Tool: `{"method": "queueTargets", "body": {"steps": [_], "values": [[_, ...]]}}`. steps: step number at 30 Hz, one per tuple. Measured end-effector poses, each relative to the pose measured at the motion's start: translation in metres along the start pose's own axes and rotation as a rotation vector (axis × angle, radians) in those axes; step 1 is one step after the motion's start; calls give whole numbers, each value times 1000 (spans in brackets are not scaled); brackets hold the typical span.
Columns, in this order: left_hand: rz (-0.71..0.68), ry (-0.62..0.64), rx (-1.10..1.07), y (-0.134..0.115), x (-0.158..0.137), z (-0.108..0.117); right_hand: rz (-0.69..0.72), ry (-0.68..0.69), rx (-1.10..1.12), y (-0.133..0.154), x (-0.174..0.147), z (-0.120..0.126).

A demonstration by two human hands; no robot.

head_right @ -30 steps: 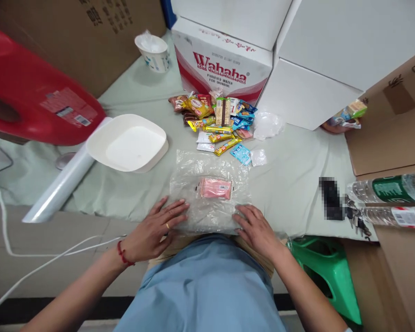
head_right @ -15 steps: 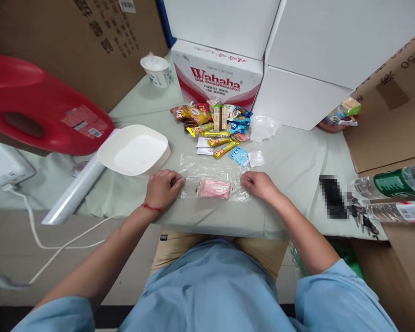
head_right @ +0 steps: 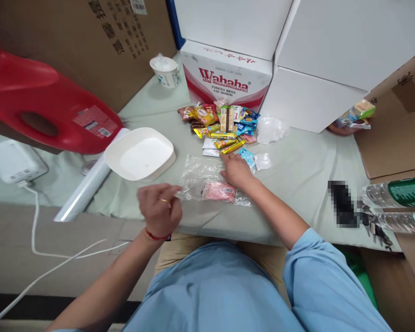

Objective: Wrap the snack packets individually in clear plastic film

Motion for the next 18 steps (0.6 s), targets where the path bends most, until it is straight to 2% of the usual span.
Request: {"method": "queueTargets", "body": {"steps": [3,6,10,12,15,18], "values": [[-216,261,-35,-37,-4,-23,-53,84,129,-5,8,-6],[-264,391,18,-51,0,-46,-10,147,223,-6,7,-2],[-229,444,53,-50,2,-61,180,-48,136,8,-21,23],[-223,451,55,-50,-2,-62,254,-86,33,21,-44,25],[-225,451,58,-50,-9,-62,318,16,-100,37,-75,6],[-209,452,3,-44,-14,-65,343,24,-154,44,-94,-14]]}}
Point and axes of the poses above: each hand's wrist, its own x-axis towards the middle knuckle, its own z-axis out of the back of the hand, y = z × x, the point moved 6 cm from there along x, towards the middle knuckle, and after that the axes turned 6 degrees about y, right-handed, at the moved point
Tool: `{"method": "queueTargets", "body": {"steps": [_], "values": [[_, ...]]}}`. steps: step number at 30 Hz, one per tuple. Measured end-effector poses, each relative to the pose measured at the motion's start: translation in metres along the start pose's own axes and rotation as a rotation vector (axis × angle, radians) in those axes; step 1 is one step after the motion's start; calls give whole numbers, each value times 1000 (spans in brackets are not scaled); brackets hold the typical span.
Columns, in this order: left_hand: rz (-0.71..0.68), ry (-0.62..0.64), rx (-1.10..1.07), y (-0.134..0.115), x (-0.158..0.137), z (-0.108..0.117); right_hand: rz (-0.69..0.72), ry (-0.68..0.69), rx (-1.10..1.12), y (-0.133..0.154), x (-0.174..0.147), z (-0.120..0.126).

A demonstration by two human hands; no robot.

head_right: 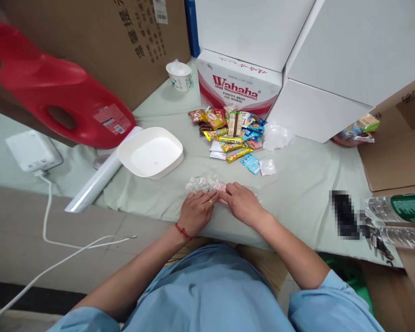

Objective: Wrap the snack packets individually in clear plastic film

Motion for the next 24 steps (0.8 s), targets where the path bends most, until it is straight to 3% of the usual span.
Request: {"method": "queueTargets", "body": {"steps": [5,9,12,14,19,21,24], "values": [[15,-85,-424,22,-2,-3,-6,-9,19,5,-6,-20],[219,-311,-698,41,-3,10,-51,23,-42,15,-6,-21],[415,-509,-593,40,0,30,-84,39,-67,23,-4,-18],[452,-554,-417,27,10,41,-99,39,-85,28,-3,-17],[426,-397,-215,9,41,38,-125,48,-121,31,-3,-16],[414,-378,-232,17,40,33,-120,44,-99,30,-4,-17],[365,-446,-260,39,20,29,-125,32,-44,26,-6,-18]]}}
Point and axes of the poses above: each hand's wrist, its own x-axis towards the middle knuckle, its own z-axis out of the back of the hand, y = z × x, the point moved 6 cm from there along x, towards the middle knuckle, and after that the axes turned 6 degrees about y, right-handed, at the moved point
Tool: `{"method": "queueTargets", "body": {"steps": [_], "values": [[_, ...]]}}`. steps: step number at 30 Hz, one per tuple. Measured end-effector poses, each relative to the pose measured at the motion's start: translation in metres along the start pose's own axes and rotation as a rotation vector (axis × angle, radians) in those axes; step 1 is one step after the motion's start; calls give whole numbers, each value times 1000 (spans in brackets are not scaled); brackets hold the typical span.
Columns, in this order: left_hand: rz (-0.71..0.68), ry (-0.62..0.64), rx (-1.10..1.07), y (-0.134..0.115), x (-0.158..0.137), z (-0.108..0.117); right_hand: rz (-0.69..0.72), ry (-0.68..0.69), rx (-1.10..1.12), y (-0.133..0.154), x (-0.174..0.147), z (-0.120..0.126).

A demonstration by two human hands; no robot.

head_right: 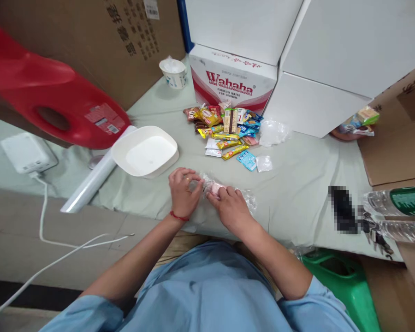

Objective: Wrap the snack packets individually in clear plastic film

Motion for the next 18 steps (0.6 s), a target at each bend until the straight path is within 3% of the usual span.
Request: {"method": "queueTargets", "body": {"steps": [4,7,11,16,18], "values": [[39,-31,46,43,-21,18,-13,2,65,-5,-1,-3],[79,-26,18,54,-27,27,-14,6,65,-5,-2,-4],[-29,61,-160,27,-2,21,-21,-1,34,-4,-2,-3],[-211,454,-242,-6,44,-14,-3,-33,23,-3,-3,-5],[-299,515,-287,-4,50,-16,-3,-63,37,-4,-5,-7]]}}
Point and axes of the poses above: each hand's wrist, its own x-axis towards the middle knuckle, its own z-axis out of the back of the hand, y = z × x, the point moved 6 cm from there along x, towards the middle knuckle, and after that the axes turned 6 degrees about y, right-handed, at the moved point
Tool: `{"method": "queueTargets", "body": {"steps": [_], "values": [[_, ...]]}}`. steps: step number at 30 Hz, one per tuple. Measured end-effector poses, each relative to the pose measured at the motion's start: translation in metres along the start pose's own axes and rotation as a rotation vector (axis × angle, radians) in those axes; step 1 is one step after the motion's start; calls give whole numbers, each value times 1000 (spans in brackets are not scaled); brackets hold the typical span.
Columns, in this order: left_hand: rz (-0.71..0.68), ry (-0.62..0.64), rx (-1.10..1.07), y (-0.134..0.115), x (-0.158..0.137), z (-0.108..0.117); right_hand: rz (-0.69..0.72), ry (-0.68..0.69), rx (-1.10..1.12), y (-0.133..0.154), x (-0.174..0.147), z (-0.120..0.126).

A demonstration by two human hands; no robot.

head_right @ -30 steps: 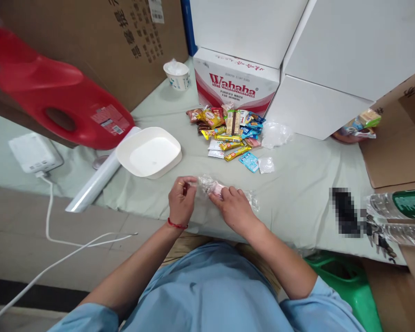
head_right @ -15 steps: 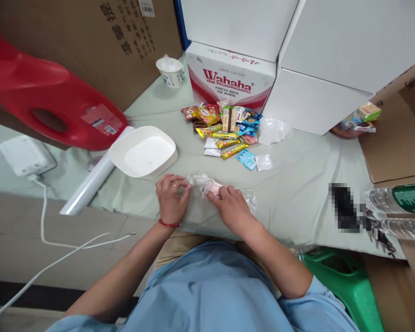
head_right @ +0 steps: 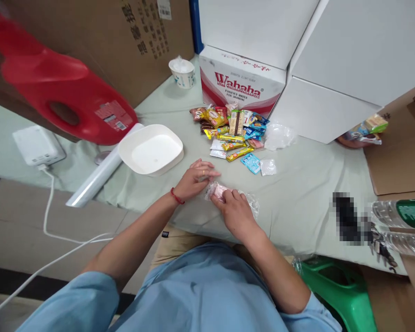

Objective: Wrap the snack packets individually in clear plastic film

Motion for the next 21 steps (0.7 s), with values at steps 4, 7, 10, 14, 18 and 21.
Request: {"method": "queueTargets", "body": {"steps": [4,7,10,14,18,21], "values": [[-78,-80,-82,19,-34,21,-6,-65,76,-4,-2,-7],[-18,-35,-62,33,-65,26,11,-97,154,-9,-3,-11],[129,-131,-34,36,-78,28,25,-117,219,-13,-2,-12],[387,-317,213,28,-69,21,28,-140,230,-14,-1,-10],[389,-115,309,28,-55,-2,38,-205,266,-14,-4,-11],[387,-174,228,29,-60,0,50,-272,325,-17,-11,-14]]}}
Point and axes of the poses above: each hand's wrist, its own x-axis towards the middle knuckle, its own z-axis out of the back of the hand, y = z × x, the point moved 6 cm from there along x, towards the middle knuckle, and after that the axes turned 6 degrees about y, right-handed, at the moved point
